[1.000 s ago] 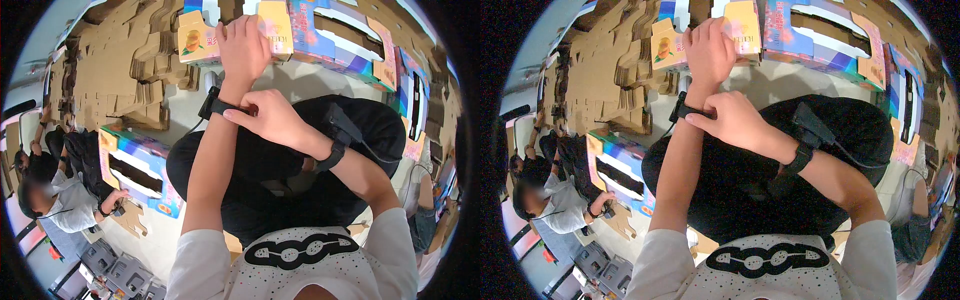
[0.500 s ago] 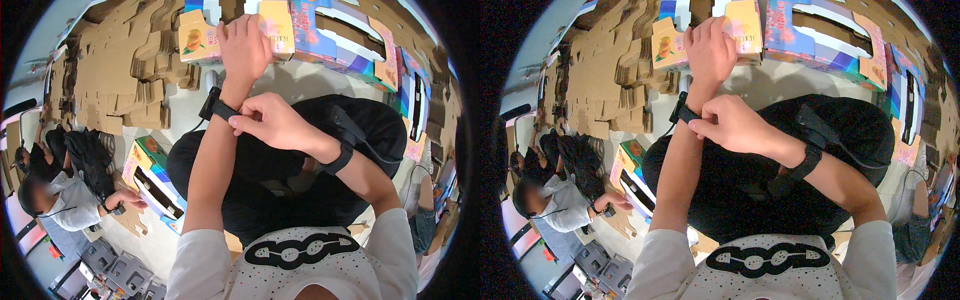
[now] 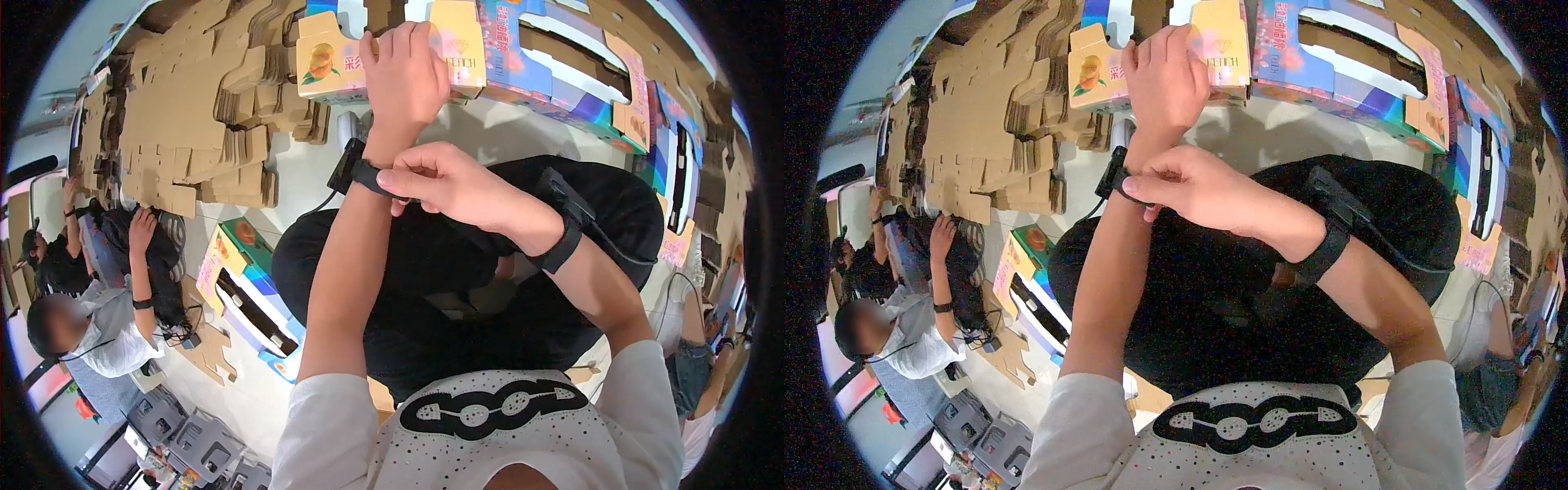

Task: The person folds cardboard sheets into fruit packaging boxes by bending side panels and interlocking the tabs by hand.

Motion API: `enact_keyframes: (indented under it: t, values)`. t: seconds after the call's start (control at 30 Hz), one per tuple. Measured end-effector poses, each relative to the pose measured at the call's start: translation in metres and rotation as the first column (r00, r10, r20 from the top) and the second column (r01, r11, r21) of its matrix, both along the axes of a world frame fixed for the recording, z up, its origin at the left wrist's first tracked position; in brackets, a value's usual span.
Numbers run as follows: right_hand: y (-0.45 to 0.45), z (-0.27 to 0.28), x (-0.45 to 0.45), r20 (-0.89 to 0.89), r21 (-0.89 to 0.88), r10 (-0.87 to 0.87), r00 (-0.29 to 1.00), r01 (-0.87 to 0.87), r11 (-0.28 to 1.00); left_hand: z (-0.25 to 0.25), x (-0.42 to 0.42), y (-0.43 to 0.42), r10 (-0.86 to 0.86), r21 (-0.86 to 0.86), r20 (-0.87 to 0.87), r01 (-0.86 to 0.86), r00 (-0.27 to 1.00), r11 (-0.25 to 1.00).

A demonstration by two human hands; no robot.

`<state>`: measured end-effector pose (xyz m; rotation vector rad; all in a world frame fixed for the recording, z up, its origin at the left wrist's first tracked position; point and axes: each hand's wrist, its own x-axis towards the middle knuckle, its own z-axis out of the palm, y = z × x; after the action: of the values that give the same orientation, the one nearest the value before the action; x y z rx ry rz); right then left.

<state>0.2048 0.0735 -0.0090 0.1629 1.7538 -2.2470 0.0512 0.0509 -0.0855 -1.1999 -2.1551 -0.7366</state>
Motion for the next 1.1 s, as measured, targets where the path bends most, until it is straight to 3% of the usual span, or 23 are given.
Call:
enact_keyframes:
  t: [0.03,0.13,0.23,0.33,0.57,0.77,0.87,0.9,1.0,1.07,1.1]
  values:
    - [0.001,-0.001,-0.001,0.006,0.005,0.0,1.0,0.0,1.0,0.0,0.0,0.0,0.001,-0.005,-0.006,-0.001,1.0,1.0]
    - [0.003,-0.013,-0.002,-0.129,0.399,0.018,0.991,0.035,0.916,-0.002,-0.002,0.001,0.0,-0.007,-0.02,0.0,1.0,1.0]
    - [0.003,-0.01,-0.003,-0.077,0.45,-0.021,0.997,0.054,0.891,-0.003,-0.002,0.002,-0.005,0.003,-0.022,0.005,1.0,1.0]
    - [0.011,-0.012,-0.004,0.113,0.422,0.056,0.992,-0.099,0.901,0.001,-0.001,0.001,-0.006,-0.012,-0.01,0.006,1.0,1.0]
    - [0.012,-0.047,-0.007,-0.005,0.045,0.018,1.0,-0.018,0.999,0.004,-0.004,-0.001,-0.027,-0.028,0.072,0.029,0.997,0.999]
    - [0.013,-0.058,-0.007,0.007,0.098,0.041,0.999,-0.042,0.994,0.015,0.001,0.001,-0.074,0.098,0.162,0.058,0.984,0.994]
    - [0.01,-0.056,-0.006,-0.173,0.148,-0.041,0.984,0.067,0.987,0.021,-0.002,0.003,-0.075,0.122,0.174,0.054,0.982,0.991]
    - [0.012,-0.048,-0.007,-0.158,0.2,-0.013,0.987,0.045,0.979,0.022,-0.004,0.003,-0.067,0.123,0.174,0.046,0.983,0.991]
    - [0.023,-0.019,-0.01,-0.183,0.318,0.006,0.983,0.053,0.947,0.025,-0.012,-0.007,0.02,0.065,0.129,-0.029,0.991,0.997]
    - [0.034,-0.011,-0.012,-0.302,0.345,-0.056,0.952,0.163,0.924,0.025,-0.02,-0.016,0.221,-0.014,0.024,-0.221,0.975,0.975]
    - [0.043,-0.001,-0.012,-0.272,0.428,-0.085,0.959,0.199,0.882,0.024,-0.025,-0.022,0.314,-0.044,-0.031,-0.315,0.949,0.948]
